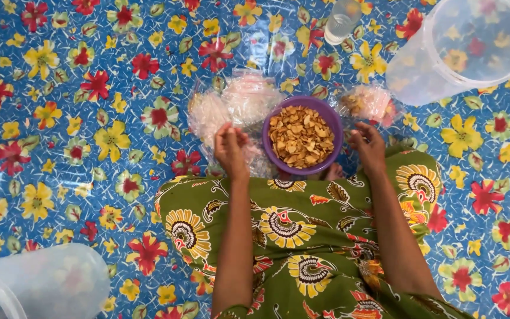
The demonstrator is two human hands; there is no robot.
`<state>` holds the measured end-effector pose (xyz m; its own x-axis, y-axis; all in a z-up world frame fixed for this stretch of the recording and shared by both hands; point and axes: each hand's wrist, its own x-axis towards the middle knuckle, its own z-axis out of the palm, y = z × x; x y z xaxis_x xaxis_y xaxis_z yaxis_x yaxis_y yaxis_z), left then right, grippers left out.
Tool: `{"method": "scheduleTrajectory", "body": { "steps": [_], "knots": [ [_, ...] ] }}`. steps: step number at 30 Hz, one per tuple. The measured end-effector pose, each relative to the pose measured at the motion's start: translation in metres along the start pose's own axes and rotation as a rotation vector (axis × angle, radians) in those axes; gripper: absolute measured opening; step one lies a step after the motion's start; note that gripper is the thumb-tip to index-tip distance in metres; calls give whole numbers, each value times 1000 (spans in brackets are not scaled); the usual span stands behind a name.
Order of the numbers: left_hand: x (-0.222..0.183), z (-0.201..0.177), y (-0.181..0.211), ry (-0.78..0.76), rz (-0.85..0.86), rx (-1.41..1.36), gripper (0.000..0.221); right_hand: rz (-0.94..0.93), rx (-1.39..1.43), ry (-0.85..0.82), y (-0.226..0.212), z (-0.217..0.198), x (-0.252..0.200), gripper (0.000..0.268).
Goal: The person portions snacks from a bowl into individual plastic bags by scooping and pouring the snacks into each bag by hand, then pressing and shifting the snacks within the bag. The person repeats this process for multiple bags, placing each filled bag onto a pile.
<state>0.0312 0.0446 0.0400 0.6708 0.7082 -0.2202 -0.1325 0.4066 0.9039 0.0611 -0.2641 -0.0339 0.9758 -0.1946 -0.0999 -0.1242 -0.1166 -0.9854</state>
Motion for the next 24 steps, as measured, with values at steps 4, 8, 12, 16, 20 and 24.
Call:
{"method": "scheduleTrajectory", "body": {
  "steps": [4, 8, 12, 16, 20, 24],
  "knots": [
    [35, -24, -34, 114, 218, 234, 20, 12, -9, -21, 1, 3, -1, 28],
    [44, -30, -47, 207, 424, 571, 27, 51, -12, -55, -3, 6, -1, 26],
    [61, -53, -77, 242, 542, 770, 39, 49, -19, -61, -8, 7, -2, 25],
    [61, -60, -89, 202, 463, 915, 42, 45, -24, -67, -10, 8, -3, 25],
    [59, -57, -86, 164, 451, 1047, 40, 48, -15, -78, -14, 9, -3, 24],
    [53, -52, -77, 184, 444, 1170, 36, 41, -21, -73, -11, 8, -3, 24]
  ]
}}
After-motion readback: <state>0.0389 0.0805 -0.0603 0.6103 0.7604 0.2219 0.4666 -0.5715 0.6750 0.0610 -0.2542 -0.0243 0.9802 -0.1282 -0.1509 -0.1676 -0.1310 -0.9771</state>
